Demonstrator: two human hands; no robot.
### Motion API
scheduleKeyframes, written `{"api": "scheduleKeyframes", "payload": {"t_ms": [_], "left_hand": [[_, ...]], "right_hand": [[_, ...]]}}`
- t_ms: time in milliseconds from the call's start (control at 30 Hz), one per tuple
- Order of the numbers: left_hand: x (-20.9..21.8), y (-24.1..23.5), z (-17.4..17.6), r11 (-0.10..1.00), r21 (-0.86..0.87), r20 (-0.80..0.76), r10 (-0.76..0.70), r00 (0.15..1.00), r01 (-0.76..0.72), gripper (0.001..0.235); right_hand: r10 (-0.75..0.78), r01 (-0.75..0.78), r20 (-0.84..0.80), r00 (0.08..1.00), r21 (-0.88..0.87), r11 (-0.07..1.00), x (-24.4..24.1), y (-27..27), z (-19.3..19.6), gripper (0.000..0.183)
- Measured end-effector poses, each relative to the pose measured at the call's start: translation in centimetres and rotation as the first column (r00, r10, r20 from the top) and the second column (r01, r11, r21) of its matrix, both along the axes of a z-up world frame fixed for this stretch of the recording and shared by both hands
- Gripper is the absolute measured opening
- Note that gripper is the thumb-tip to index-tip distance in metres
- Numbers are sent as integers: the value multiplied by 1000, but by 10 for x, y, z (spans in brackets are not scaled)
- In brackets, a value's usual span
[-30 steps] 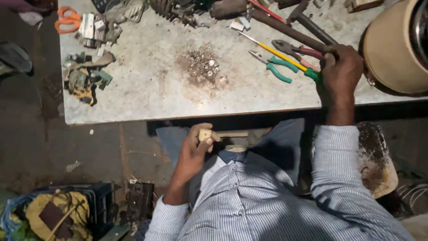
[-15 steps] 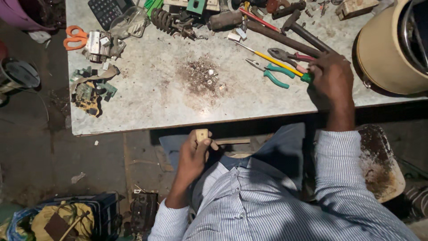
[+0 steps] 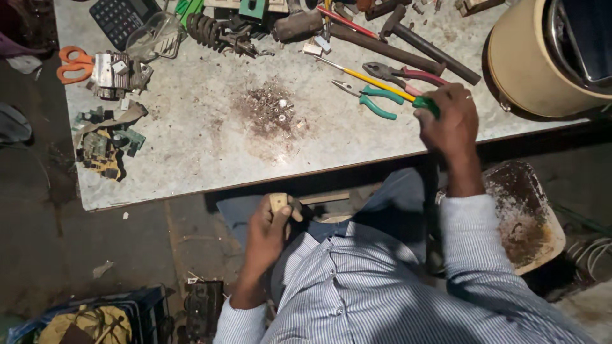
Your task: The person uses pliers and a screwdriver to disassemble and reassemble small electrical components on a cluttered workbench. They manipulate wires and plastic housings, occasionally wiping the surface with a cloth.
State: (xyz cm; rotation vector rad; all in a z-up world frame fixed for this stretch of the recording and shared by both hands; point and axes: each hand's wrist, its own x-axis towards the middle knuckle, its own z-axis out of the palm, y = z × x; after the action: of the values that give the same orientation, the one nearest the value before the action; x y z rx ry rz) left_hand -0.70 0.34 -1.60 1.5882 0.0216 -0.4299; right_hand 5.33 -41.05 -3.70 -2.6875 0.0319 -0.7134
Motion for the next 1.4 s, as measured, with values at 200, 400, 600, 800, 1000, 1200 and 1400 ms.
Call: {"api": "scheduleKeyframes", "payload": {"t_ms": [200,400,600,800,1000,1200,1400], "left_hand": [[-4,-8,1,997,50,61,-64,996,61,16],[-1,-15,6,998,19,15,-67,998,66,19],[-3,-24,7,993,46,58,-113,992,110,14],[-2,-25,13,986,122,114,-128,985,115,13],[-4,-31,15,988,88,96,-135,986,127,14],[-13,-17,8,991,113,123,-83,989,69,15],[-10,-1,-10,996,94,114,-14,993,3,18]], "right_hand": [[-14,14,15,1000,-46,999,-6,16,-2,34],[-25,22,-39,999,-83,996,-3,12,-10,33],[-33,35,24,999,-86,996,-8,20,-6,31],[107,-109,123,987,4,994,5,24,7,30],[248,-242,135,959,-58,969,109,44,-7,20],[202,-183,126,971,-145,972,187,51,-20,26],[157,-127,153,976,-190,974,190,34,-25,27]]}}
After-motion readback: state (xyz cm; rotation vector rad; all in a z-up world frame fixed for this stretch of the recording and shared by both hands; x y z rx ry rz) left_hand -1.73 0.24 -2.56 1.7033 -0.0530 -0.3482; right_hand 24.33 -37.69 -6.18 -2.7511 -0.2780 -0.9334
